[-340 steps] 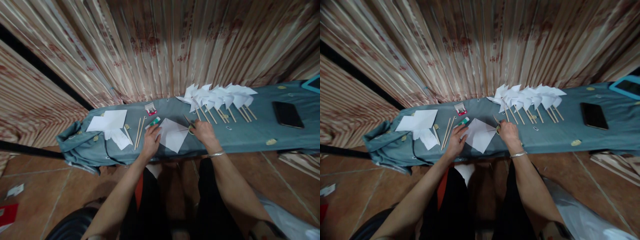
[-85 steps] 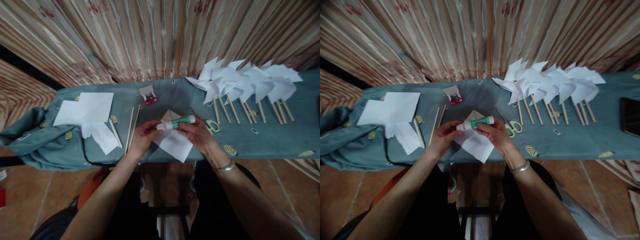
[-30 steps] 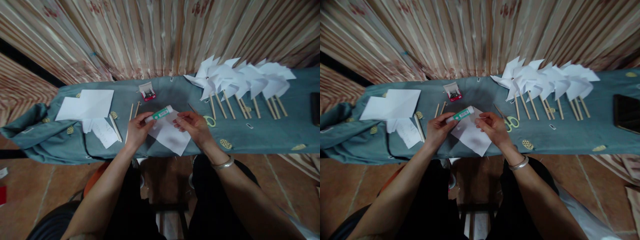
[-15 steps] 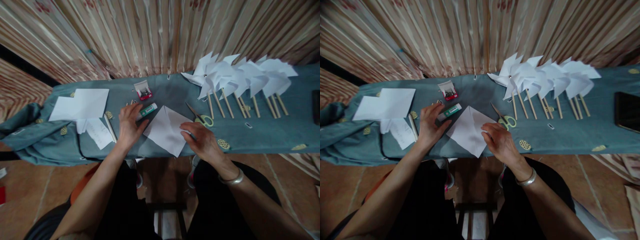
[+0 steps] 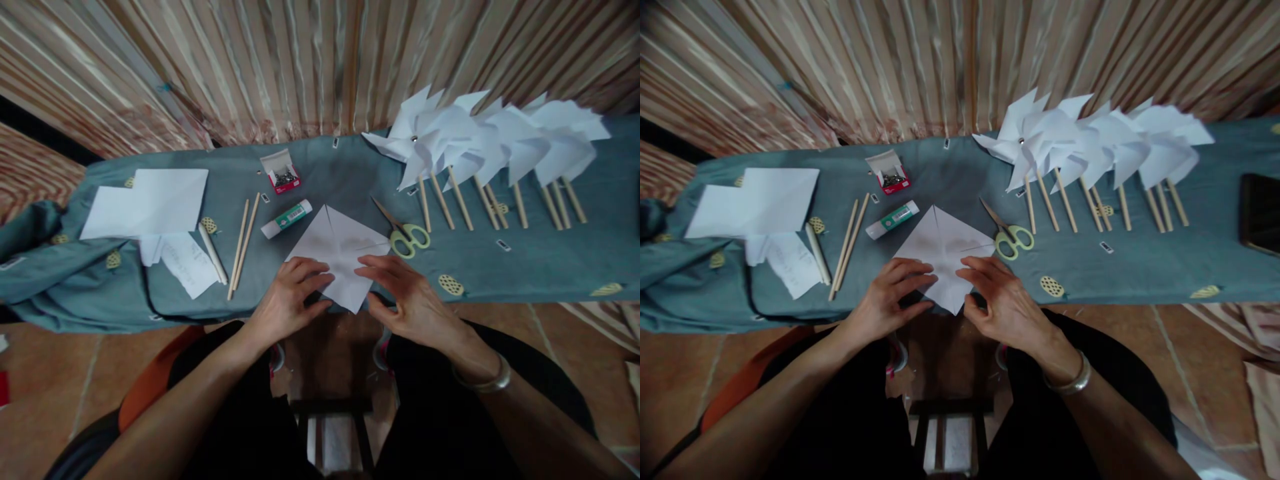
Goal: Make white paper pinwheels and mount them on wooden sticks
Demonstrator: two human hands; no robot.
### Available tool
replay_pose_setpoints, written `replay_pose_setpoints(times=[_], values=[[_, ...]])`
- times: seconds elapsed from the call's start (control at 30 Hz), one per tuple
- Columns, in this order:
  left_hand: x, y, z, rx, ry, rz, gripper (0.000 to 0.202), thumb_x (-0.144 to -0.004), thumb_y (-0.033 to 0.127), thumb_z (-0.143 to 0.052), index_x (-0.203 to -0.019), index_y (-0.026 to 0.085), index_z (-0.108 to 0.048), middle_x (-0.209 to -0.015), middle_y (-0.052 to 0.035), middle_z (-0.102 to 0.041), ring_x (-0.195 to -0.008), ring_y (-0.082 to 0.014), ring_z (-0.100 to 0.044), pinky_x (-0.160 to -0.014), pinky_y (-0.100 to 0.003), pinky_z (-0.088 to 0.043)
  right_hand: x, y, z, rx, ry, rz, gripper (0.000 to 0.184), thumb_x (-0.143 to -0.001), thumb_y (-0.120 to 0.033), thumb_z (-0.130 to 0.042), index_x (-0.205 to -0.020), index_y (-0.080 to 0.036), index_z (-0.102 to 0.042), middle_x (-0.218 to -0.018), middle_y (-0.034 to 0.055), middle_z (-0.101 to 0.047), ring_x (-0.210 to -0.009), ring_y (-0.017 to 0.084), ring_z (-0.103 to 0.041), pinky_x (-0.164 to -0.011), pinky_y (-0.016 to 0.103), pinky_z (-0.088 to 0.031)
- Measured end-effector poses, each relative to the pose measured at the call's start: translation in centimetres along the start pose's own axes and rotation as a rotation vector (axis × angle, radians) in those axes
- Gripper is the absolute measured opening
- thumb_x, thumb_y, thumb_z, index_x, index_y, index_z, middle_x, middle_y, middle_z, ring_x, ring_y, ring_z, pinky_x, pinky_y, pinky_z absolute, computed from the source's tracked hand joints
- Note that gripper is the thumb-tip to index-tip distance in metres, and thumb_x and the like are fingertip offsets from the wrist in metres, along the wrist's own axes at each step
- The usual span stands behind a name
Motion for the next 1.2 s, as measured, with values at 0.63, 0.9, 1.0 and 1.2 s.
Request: replay_pose_setpoints(times=[0.63, 0.9, 1.0, 1.2], values=[[-0.6, 2.4, -1.1, 0.099, 0.027, -0.070, 0.016, -0.093, 0.020, -0.054, -0.100, 0.017, -0.068, -0.092, -0.0089, -0.071, -0.086, -0.0187, -0.065, -0.076, -0.032, -0.056, 1.0, 0.3, 0.2, -0.099, -0.089, -0.041, 0.033, -0.081, -0.030, -0.070, -0.112, -0.025, -0.062, -0.132, 0.0114, -0.061, -0.122, 0.030, -0.058, -0.102, 0.052, -0.048], [-0.2, 2.0, -1.1, 0.087, 0.061, -0.030, 0.021, -0.093, 0.019, -0.055, -0.111, 0.015, -0.065, -0.093, -0.0092, -0.072, -0.084, -0.0181, -0.067, -0.076, -0.030, -0.055, 0.4, 1.0, 0.2, -0.403, -0.075, -0.241, 0.020, -0.085, -0.037, -0.067, -0.103, -0.028, -0.069, -0.127, 0.0067, -0.065, -0.118, 0.026, -0.061, -0.102, 0.045, -0.049], [-0.1, 1.8, -1.2, 0.091, 0.080, 0.003, 0.022, -0.093, 0.021, -0.057, -0.112, 0.015, -0.064, -0.089, -0.0079, -0.071, -0.080, -0.0167, -0.067, -0.072, -0.028, -0.054, 0.0, 1.1, -0.6, -0.376, 0.044, -0.293, 0.008, -0.085, -0.031, -0.067, -0.092, -0.027, -0.071, -0.119, 0.0064, -0.069, -0.112, 0.024, -0.064, -0.099, 0.044, -0.050], [0.2, 1.3, -1.3, 0.139, 0.081, 0.105, 0.036, -0.092, 0.027, -0.059, -0.127, 0.019, -0.057, -0.085, -0.0028, -0.070, -0.076, -0.0143, -0.066, -0.073, -0.027, -0.053, -0.5, 0.4, -1.8, -0.271, 0.133, -0.277, 0.006, -0.085, -0.024, -0.065, -0.081, -0.023, -0.070, -0.115, 0.0079, -0.069, -0.108, 0.025, -0.064, -0.094, 0.045, -0.052]])
Point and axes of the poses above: each hand's wrist, its own x-axis away from the middle knuckle, its own z-axis out of the back of the hand, y = z × x, the point moved 5 cm from there along -x, towards the middle knuckle
